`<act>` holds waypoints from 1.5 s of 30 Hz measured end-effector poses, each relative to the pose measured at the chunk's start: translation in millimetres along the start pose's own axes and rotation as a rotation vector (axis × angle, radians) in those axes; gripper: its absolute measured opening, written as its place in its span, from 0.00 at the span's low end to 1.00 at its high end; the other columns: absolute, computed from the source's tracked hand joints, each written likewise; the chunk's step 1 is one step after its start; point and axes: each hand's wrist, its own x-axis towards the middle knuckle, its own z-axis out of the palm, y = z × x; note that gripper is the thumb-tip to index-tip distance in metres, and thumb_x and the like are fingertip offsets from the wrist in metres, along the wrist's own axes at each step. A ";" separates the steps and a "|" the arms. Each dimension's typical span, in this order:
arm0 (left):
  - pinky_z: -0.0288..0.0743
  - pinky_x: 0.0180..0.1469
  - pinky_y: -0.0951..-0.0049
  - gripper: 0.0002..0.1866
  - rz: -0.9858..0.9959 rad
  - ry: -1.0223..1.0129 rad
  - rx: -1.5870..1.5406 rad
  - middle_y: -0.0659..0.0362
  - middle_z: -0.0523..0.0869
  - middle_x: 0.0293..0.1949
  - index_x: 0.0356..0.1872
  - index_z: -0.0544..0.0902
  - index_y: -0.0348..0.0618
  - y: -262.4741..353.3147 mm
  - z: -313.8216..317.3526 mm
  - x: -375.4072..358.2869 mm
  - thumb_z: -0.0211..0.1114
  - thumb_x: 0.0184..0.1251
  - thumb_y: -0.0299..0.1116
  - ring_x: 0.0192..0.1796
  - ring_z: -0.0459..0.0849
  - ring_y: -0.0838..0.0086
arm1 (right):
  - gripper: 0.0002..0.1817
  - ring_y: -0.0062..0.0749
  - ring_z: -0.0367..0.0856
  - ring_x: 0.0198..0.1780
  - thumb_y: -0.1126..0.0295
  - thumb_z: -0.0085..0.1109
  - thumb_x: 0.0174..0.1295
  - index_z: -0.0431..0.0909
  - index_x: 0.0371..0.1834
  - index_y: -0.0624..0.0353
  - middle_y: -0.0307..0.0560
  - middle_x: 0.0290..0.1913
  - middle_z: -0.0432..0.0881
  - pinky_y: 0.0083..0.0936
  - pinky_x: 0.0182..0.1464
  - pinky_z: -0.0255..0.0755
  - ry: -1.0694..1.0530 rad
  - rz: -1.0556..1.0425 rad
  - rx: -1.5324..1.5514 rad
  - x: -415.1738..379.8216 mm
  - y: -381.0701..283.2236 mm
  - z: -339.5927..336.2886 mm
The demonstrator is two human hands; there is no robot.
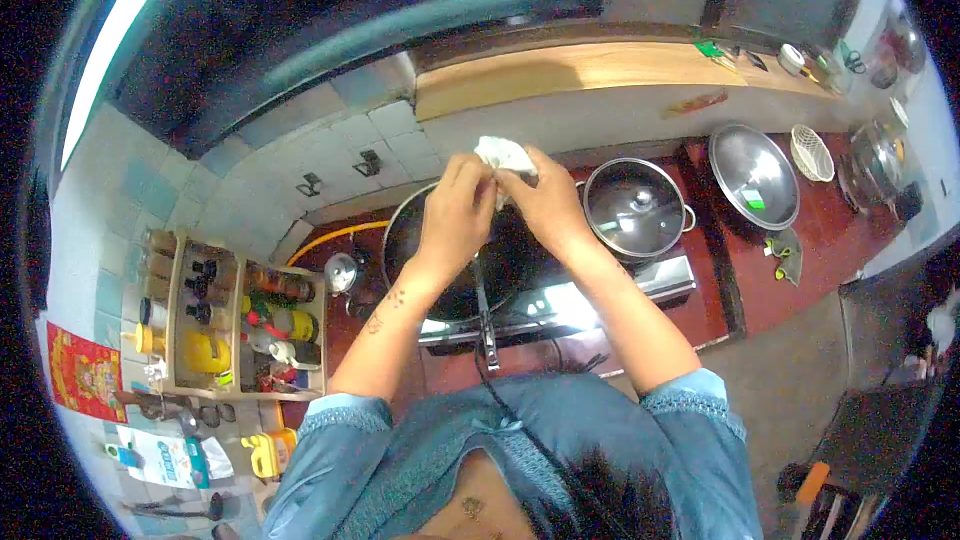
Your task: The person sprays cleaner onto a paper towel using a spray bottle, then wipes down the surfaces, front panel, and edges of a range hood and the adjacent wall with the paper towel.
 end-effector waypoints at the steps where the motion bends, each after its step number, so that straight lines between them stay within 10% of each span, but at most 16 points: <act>1: 0.77 0.40 0.64 0.11 -0.061 -0.024 -0.088 0.49 0.78 0.42 0.41 0.74 0.38 6.3 3.8 -0.5 0.63 0.59 0.21 0.40 0.81 0.55 | 0.15 0.25 0.77 0.36 0.67 0.62 0.60 0.77 0.48 0.64 0.47 0.36 0.83 0.24 0.45 0.72 0.009 -0.007 0.003 1.0 5.7 -8.1; 5: 0.79 0.47 0.69 0.21 0.009 -0.032 -0.055 0.48 0.74 0.57 0.51 0.76 0.42 28.5 15.8 -8.5 0.68 0.55 0.21 0.48 0.82 0.56 | 0.14 0.25 0.78 0.37 0.67 0.62 0.59 0.77 0.42 0.66 0.49 0.35 0.83 0.24 0.41 0.71 0.003 0.020 -0.094 -3.6 12.8 -33.1; 11: 0.77 0.40 0.65 0.08 -0.004 0.081 -0.056 0.51 0.82 0.37 0.39 0.81 0.38 20.7 24.6 5.5 0.64 0.58 0.21 0.40 0.83 0.57 | 0.12 0.25 0.80 0.41 0.69 0.59 0.62 0.78 0.44 0.65 0.46 0.40 0.83 0.23 0.44 0.73 -0.138 0.070 0.033 -13.5 -4.1 -55.3; 19: 0.74 0.44 0.59 0.05 0.082 0.653 0.638 0.48 0.81 0.40 0.35 0.81 0.38 -92.5 -49.0 129.9 0.62 0.59 0.28 0.44 0.80 0.51 | 0.10 0.27 0.82 0.41 0.75 0.48 0.69 0.78 0.47 0.67 0.50 0.42 0.84 0.23 0.49 0.76 -0.208 0.190 0.113 -46.5 7.2 -144.1; 23: 0.74 0.45 0.56 0.06 -0.225 0.661 0.665 0.46 0.82 0.38 0.33 0.82 0.39 -134.0 -41.8 164.5 0.62 0.56 0.28 0.42 0.81 0.49 | 0.10 0.24 0.81 0.40 0.75 0.48 0.68 0.79 0.45 0.65 0.47 0.41 0.84 0.21 0.47 0.75 -0.078 0.253 0.138 -68.2 23.6 -186.1; 31: 0.76 0.47 0.55 0.08 0.050 0.310 0.544 0.48 0.83 0.38 0.35 0.85 0.42 -69.2 103.0 230.2 0.62 0.56 0.31 0.43 0.82 0.51 | 0.09 0.21 0.81 0.38 0.74 0.48 0.69 0.79 0.43 0.62 0.44 0.39 0.85 0.19 0.44 0.72 -0.019 0.304 0.145 -65.1 29.7 -196.6; 41: 0.77 0.42 0.55 0.05 -0.047 0.349 0.742 0.48 0.83 0.34 0.31 0.83 0.39 -132.7 -23.2 205.4 0.62 0.55 0.29 0.39 0.83 0.52 | 0.09 0.20 0.80 0.38 0.74 0.48 0.69 0.79 0.44 0.62 0.45 0.39 0.85 0.18 0.44 0.72 -0.030 0.289 0.161 -56.0 34.8 -199.9; 45: 0.77 0.41 0.55 0.05 -0.025 0.372 0.671 0.49 0.83 0.34 0.30 0.83 0.39 -119.0 16.8 210.9 0.62 0.55 0.28 0.38 0.82 0.52 | 0.09 0.20 0.80 0.38 0.74 0.49 0.69 0.79 0.44 0.63 0.45 0.39 0.85 0.18 0.44 0.72 0.023 0.301 0.146 -66.9 45.6 -212.5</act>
